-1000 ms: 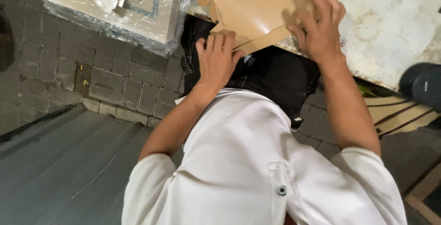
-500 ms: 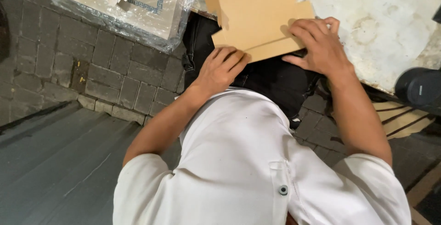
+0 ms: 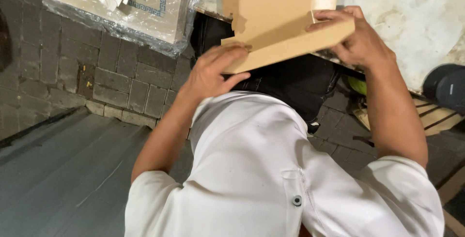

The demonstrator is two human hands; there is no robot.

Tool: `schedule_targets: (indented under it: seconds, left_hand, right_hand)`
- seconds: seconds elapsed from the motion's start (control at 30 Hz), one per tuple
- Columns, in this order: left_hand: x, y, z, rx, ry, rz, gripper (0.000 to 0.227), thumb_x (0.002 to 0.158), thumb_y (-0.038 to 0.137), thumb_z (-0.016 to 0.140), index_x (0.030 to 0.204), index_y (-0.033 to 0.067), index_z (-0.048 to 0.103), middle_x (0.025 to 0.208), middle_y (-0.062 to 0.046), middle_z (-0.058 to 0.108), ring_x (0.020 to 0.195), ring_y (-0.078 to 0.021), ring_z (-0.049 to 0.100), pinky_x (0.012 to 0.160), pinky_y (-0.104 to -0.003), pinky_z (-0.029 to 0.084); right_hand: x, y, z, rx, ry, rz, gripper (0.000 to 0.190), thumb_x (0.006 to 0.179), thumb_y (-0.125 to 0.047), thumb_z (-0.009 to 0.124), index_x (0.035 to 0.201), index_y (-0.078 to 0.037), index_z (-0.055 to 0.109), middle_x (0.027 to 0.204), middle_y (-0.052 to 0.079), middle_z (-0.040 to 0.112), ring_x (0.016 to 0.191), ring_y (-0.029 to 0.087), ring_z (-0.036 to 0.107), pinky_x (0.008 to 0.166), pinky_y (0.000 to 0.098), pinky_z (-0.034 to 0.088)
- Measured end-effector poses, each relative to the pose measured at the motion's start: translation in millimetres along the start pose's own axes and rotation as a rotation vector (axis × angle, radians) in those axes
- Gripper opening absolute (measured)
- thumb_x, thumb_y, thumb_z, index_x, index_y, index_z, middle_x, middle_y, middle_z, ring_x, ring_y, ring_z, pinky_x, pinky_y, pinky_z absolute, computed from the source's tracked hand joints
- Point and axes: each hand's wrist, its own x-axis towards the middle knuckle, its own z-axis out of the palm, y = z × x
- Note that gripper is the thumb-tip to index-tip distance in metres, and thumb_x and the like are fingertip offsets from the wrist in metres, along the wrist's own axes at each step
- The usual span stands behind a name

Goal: The person assembles flat cardboard pieces into small boxes by folding and interlocking tabs. They handle each piece by hand, fold the sides, and secure the tabs to form a finished box, then place it on a growing stack.

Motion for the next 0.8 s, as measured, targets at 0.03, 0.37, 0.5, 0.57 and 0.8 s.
schedule_targets:
  seconds: [0.03, 0.37, 0.5, 0.57, 0.8]
  left_hand:
    - [-3.0, -11.5, -0.2, -0.002, -0.048, -0.005, 0.042, 0.095, 0.022, 0.074, 0.124, -0.0027, 0.058, 0.123, -0.018, 0.065, 0.115, -0.0328, 0.064, 0.104, -0.047, 0.051]
    - [20.0, -58.0, 36.4, 0.305, 0.234, 0.002, 0.044, 0.081, 0.041, 0.084, 0.084, -0.0009, 0.072, 0.086, -0.012, 0.071, 0.074, -0.028, 0.069, 0.064, -0.038, 0.055]
    - [29.3, -53.2, 40.7, 0.326, 0.304, -0.096, 0.031, 0.085, 0.032, 0.081, 0.071, 0.0089, 0.066, 0.055, -0.003, 0.05, 0.051, -0.0228, 0.051, 0.054, -0.036, 0.04]
    - [23.4, -58.3, 44.0, 0.404, 0.387, -0.157, 0.033, 0.078, 0.035, 0.086, 0.07, 0.0115, 0.065, 0.061, -0.001, 0.06, 0.055, -0.0219, 0.057, 0.059, -0.036, 0.035]
    - [14.3, -73.0, 51.8, 0.418, 0.36, -0.241, 0.033, 0.085, 0.037, 0.08, 0.093, 0.0057, 0.072, 0.118, -0.003, 0.069, 0.061, -0.0225, 0.067, 0.061, -0.035, 0.036]
  right_hand:
    - [-0.4, 7.7, 5.8, 0.098, 0.084, -0.005, 0.034, 0.106, -0.018, 0.053, 0.134, 0.0, 0.059, 0.119, 0.011, 0.064, 0.116, 0.031, 0.056, 0.091, 0.0448, 0.044]
    - [-12.1, 32.3, 54.3, 0.143, 0.536, 0.485, 0.03, 0.11, -0.026, 0.065, 0.113, 0.003, 0.057, 0.087, 0.006, 0.059, 0.08, 0.017, 0.054, 0.064, 0.0352, 0.042]
    - [7.2, 5.8, 50.9, 0.216, 0.651, 0.47, 0.036, 0.108, -0.022, 0.063, 0.132, 0.005, 0.054, 0.103, 0.011, 0.064, 0.089, 0.019, 0.057, 0.075, 0.0336, 0.047]
    - [4.5, 4.6, 54.6, 0.127, 0.596, 0.601, 0.044, 0.095, -0.016, 0.079, 0.121, 0.001, 0.049, 0.096, 0.011, 0.061, 0.082, 0.023, 0.059, 0.061, 0.0349, 0.046]
    - [0.5, 2.9, 68.6, 0.12, 0.651, 0.611, 0.052, 0.09, -0.017, 0.088, 0.124, 0.004, 0.054, 0.104, 0.014, 0.068, 0.093, 0.025, 0.065, 0.07, 0.0352, 0.054]
